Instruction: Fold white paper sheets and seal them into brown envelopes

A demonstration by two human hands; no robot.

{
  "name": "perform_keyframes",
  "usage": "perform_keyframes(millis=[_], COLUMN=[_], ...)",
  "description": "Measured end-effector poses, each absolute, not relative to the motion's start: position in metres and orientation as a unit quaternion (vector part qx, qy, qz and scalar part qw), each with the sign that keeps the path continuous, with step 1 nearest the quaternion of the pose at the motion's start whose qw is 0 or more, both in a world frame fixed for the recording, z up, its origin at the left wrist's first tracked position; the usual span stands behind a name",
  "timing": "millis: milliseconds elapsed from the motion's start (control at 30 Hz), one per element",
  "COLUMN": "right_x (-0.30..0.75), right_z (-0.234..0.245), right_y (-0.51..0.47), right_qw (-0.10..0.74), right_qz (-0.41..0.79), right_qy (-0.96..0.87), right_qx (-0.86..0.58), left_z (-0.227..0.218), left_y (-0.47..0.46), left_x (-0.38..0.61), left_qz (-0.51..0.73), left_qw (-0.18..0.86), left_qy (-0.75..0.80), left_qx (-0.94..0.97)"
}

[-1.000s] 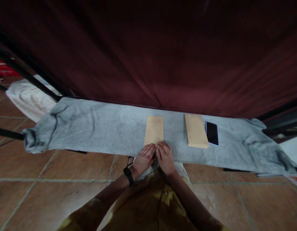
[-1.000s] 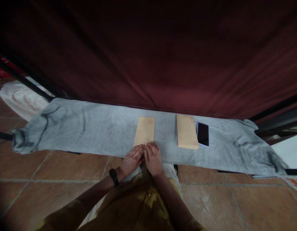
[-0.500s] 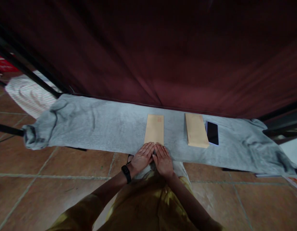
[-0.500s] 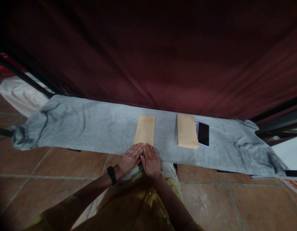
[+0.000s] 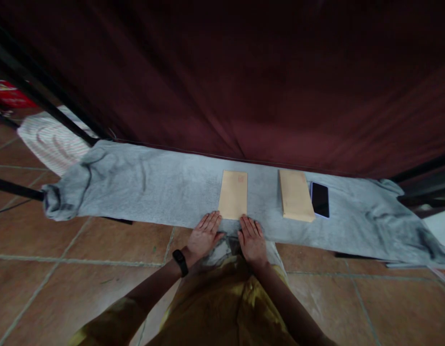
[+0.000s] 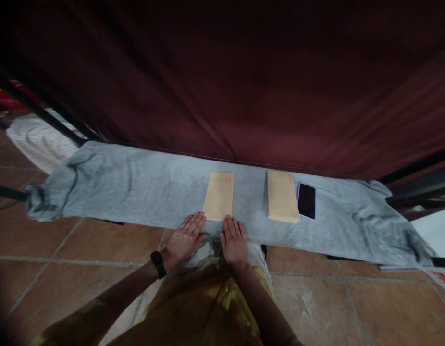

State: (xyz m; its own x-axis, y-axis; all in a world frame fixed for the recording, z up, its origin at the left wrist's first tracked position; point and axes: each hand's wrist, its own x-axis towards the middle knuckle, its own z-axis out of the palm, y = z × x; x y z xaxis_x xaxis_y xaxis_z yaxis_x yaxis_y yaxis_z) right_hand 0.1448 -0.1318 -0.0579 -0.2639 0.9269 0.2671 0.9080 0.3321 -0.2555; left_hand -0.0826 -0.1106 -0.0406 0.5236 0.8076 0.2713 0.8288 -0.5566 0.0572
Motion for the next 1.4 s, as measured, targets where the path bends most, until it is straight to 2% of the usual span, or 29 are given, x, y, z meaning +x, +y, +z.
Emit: perform_keyframes(millis=[400,800,967,1400], right_x=[0.146,0.14,0.117,0.132], right_z=[-0.06,-0.05,-0.041,-0.053], right_y=[-0.131,-0.129,-0.12,-0.126], right_qw=[0.189,0.198,0.195,0.183], right_qz=[0.032,0.041,0.059,0.034], right_qy=[-0.793,-0.786,-0.822,-0.807], right_qx=[-0.578,-0.584,-0.532,-0.56], left_z=[-0.041,-0.052,-0.057,-0.056], left_y=[-0.115,-0.116,-0.119,-0.119], left_x=[-0.012,-0.051,-0.049,-0.041], left_qz=[-0.125,-0.144,-0.126,-0.098], left_qw=[-0.005,0.021,0.037,0.019], left_qy=[-0.468,-0.501,-0.507,-0.51], left_qx=[-0.875,-0.853,-0.852,-0.855])
